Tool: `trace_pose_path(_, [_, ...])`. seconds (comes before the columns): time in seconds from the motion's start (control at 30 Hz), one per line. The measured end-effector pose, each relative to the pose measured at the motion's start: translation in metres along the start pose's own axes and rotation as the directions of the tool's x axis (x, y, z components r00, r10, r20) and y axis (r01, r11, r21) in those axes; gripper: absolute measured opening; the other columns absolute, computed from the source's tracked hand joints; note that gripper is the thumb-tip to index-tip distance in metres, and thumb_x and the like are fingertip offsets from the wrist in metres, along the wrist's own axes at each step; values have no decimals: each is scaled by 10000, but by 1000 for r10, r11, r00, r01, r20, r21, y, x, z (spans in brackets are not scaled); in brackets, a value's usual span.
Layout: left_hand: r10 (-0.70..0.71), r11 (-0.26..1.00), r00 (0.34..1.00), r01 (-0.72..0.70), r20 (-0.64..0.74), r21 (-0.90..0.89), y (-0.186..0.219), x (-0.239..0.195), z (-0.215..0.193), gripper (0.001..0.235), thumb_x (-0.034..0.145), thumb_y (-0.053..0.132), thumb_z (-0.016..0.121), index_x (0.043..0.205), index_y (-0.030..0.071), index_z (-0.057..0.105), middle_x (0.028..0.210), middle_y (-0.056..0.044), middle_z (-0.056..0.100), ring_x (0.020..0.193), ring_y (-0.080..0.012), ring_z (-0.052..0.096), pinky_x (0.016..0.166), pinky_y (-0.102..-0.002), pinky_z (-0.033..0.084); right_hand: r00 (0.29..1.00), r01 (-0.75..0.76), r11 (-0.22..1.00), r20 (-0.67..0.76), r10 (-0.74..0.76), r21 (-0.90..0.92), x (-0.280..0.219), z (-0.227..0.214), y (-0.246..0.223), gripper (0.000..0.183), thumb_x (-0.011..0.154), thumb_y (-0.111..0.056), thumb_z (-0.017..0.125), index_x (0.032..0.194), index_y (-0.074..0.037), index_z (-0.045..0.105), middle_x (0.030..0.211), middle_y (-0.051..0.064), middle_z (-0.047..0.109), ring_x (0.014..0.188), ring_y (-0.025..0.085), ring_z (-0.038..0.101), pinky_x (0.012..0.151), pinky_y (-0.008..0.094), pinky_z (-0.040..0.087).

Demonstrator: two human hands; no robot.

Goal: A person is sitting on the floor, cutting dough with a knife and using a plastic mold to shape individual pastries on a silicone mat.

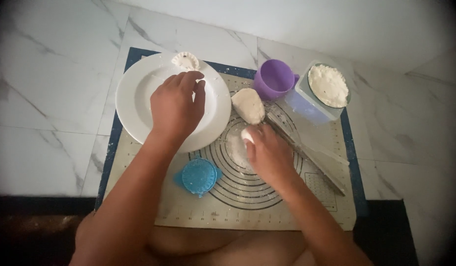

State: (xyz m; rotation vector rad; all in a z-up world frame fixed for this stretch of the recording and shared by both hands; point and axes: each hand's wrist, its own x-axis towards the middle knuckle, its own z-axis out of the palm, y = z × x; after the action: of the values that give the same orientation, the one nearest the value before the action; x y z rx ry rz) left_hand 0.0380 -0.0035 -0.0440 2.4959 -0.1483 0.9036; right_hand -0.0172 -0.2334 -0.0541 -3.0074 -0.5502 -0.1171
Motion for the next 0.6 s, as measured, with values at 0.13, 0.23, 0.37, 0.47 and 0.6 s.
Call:
trace_pose_path(0.13, [10, 999, 1000, -10, -4, -32, -1, -2, 2, 119, 961, 90, 705, 1057, 115, 771, 761, -4, 729, 707, -181, 723, 617, -312, 576, 988, 58, 995, 136, -68, 79, 12, -16, -4, 296, 1012, -195, 580, 1252, -52, 677, 1017, 210, 676, 845, 347, 743, 636, 422, 593])
trace_pose_path(0.23, [30, 997, 999, -31, -29, -64, -5, -3, 7, 115, 953, 63, 724, 1060, 91, 757, 769, -34, 730, 725, -211, 729, 607, -346, 577, 973, -5, 947, 219, -69, 321, 18, -25, 9, 321, 1021, -175, 556, 1288, -26, 653, 1063, 254, 670, 881, 385, 727, 676, 471, 572])
trace_pose_path(0.37, [31, 999, 998, -32, -48, -22, -3, -2, 4, 101, 972, 103, 712, 1057, 117, 765, 761, -1, 719, 716, -174, 718, 616, -309, 569, 944, -317, 558, 314, 105, 767, 15, -26, 36, 484, 998, -304, 501, 1402, -58, 605, 1102, 220, 632, 879, 275, 631, 728, 399, 544])
trace_pose_path(0.47, [5, 1000, 1000, -5, -23, -23, -4, -2, 4, 100, 978, 101, 705, 1058, 113, 764, 761, -1, 721, 720, -171, 717, 626, -306, 568, 921, -384, 144, 367, 128, 912, 14, -24, 54, 553, 968, -306, 465, 1471, -87, 528, 1189, 181, 591, 987, 281, 609, 786, 427, 531])
trace_pose_path(0.6, [-23, 998, 999, 25, 33, -55, -2, 0, 5, 116, 982, 64, 696, 1075, 92, 757, 781, -21, 735, 742, -177, 723, 637, -313, 573, 927, -348, -331, 375, 17, 877, 18, -2, 77, 558, 894, -481, 579, 1360, -176, 608, 1099, 165, 701, 862, 262, 667, 722, 408, 543])
